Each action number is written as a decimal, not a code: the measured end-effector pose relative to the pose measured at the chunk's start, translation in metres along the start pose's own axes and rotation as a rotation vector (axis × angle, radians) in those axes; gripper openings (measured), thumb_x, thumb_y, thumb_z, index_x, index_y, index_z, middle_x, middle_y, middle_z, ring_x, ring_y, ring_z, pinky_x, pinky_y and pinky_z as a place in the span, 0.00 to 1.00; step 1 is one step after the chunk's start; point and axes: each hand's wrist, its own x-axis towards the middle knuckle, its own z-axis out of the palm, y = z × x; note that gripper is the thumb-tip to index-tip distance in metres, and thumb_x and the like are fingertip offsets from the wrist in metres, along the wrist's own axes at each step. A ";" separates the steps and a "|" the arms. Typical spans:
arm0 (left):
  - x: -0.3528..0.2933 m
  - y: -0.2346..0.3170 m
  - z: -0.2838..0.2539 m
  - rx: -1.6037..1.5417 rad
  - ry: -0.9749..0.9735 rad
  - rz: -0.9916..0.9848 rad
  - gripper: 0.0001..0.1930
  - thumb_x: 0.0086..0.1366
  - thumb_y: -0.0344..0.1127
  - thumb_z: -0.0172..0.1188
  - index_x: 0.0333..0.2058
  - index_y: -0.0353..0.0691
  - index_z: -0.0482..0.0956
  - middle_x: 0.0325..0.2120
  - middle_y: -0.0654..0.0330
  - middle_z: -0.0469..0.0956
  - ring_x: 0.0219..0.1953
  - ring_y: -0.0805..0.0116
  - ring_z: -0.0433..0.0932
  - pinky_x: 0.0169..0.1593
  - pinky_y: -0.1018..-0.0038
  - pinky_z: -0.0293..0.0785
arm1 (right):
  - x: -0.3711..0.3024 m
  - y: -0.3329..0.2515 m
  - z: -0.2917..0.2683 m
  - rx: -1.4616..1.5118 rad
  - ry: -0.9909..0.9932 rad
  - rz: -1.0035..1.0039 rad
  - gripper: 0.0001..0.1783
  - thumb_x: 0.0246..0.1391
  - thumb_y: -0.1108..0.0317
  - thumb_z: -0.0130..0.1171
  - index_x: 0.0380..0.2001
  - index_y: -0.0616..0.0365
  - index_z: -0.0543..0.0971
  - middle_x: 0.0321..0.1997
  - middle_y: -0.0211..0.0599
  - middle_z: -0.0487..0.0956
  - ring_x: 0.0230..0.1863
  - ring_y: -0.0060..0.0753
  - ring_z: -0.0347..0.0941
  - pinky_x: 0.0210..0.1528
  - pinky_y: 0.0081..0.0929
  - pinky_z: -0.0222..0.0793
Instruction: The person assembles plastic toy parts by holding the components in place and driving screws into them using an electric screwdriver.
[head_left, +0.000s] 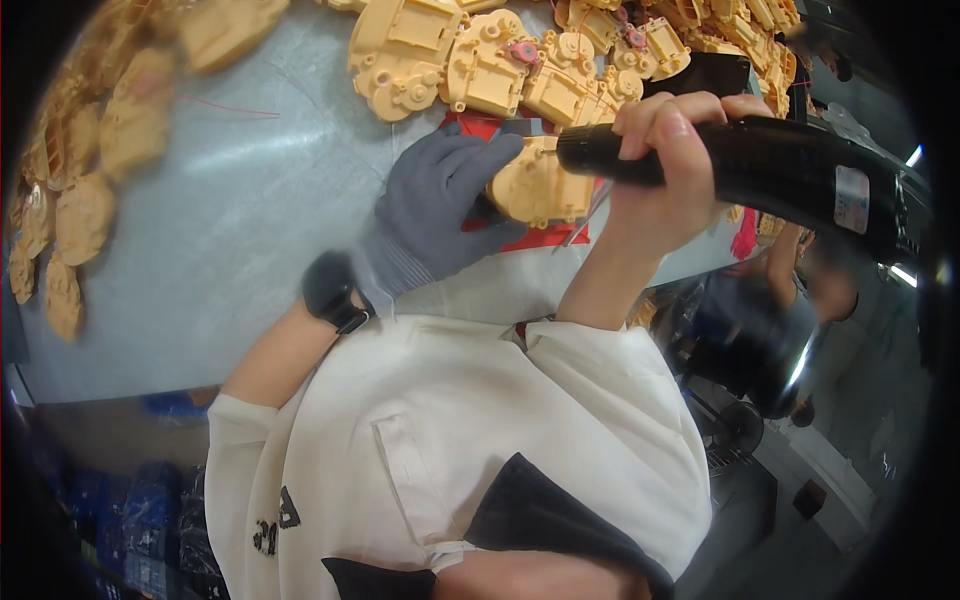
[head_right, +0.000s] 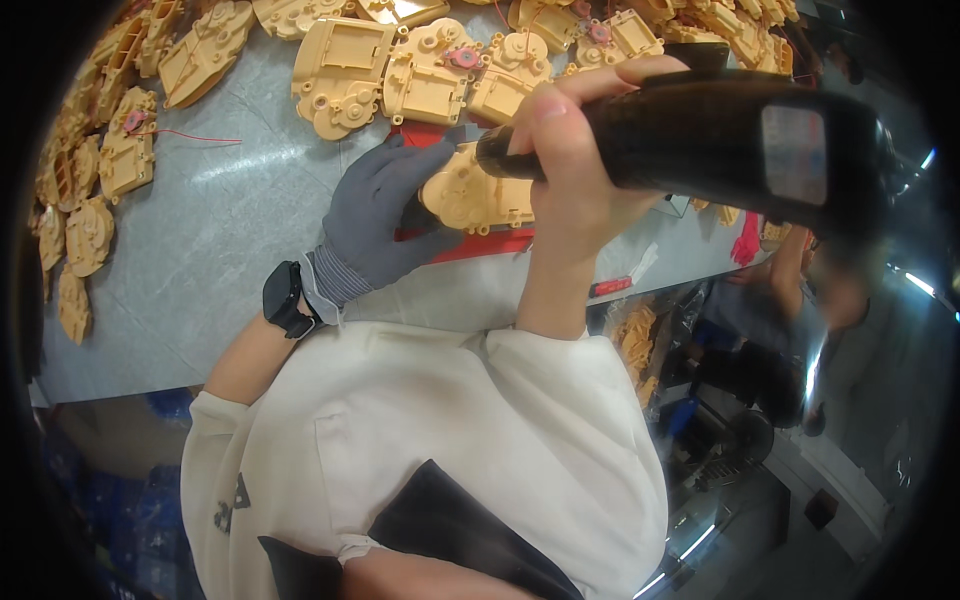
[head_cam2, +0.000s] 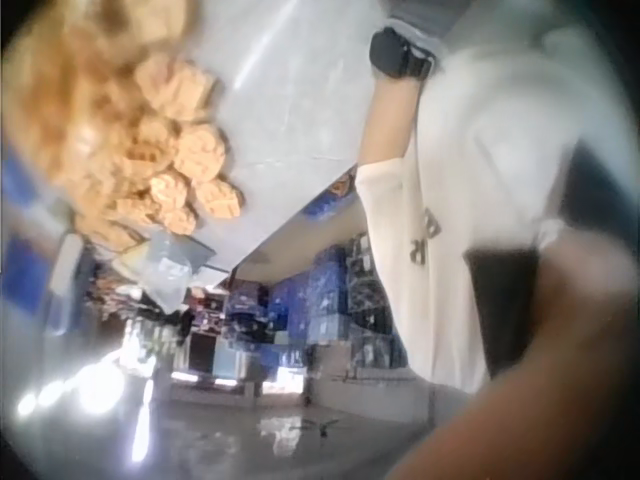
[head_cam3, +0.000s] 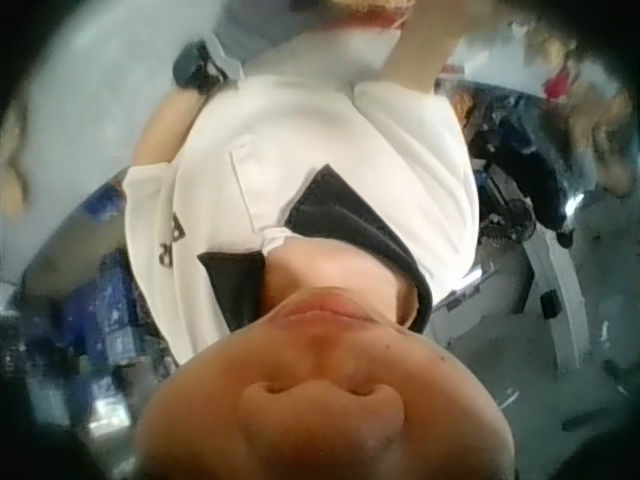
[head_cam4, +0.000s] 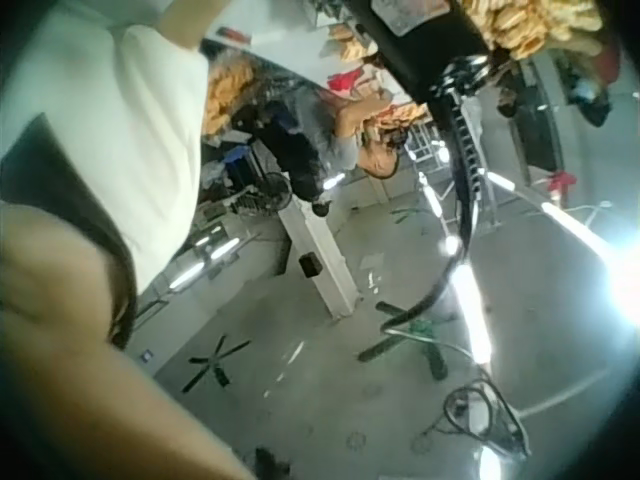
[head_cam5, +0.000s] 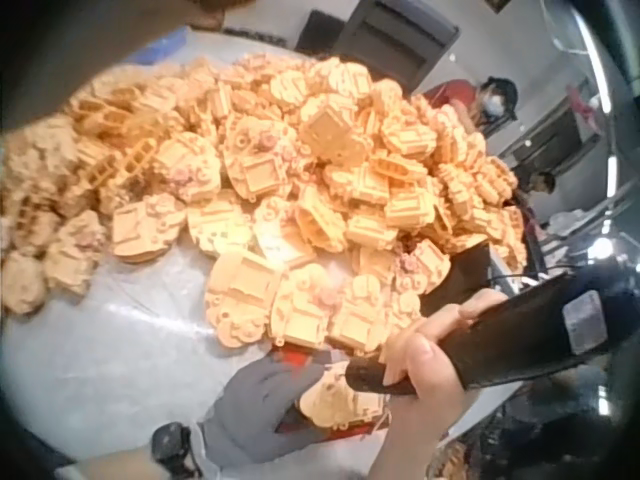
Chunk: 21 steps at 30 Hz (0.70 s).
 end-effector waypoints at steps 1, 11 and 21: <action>0.002 0.001 0.001 0.022 0.021 0.042 0.34 0.43 0.39 0.69 0.50 0.37 0.69 0.34 0.55 0.75 0.38 0.56 0.73 0.43 0.64 0.69 | 0.000 0.000 -0.001 -0.004 0.008 -0.002 0.24 0.42 0.80 0.51 0.46 0.58 0.62 0.19 0.37 0.69 0.16 0.31 0.64 0.25 0.32 0.64; 0.010 0.007 0.008 0.094 -0.079 0.047 0.32 0.43 0.44 0.68 0.48 0.39 0.72 0.33 0.55 0.76 0.35 0.56 0.73 0.40 0.63 0.67 | -0.020 -0.009 -0.021 0.085 0.238 -0.045 0.27 0.43 0.80 0.49 0.51 0.63 0.60 0.20 0.36 0.68 0.16 0.29 0.66 0.27 0.32 0.70; 0.016 0.010 0.007 0.146 -0.236 -0.047 0.35 0.41 0.43 0.67 0.52 0.43 0.72 0.40 0.55 0.75 0.44 0.57 0.71 0.51 0.65 0.63 | 0.024 -0.036 -0.155 -0.241 0.618 -0.405 0.21 0.40 0.87 0.54 0.41 0.67 0.65 0.19 0.39 0.71 0.16 0.30 0.67 0.24 0.29 0.69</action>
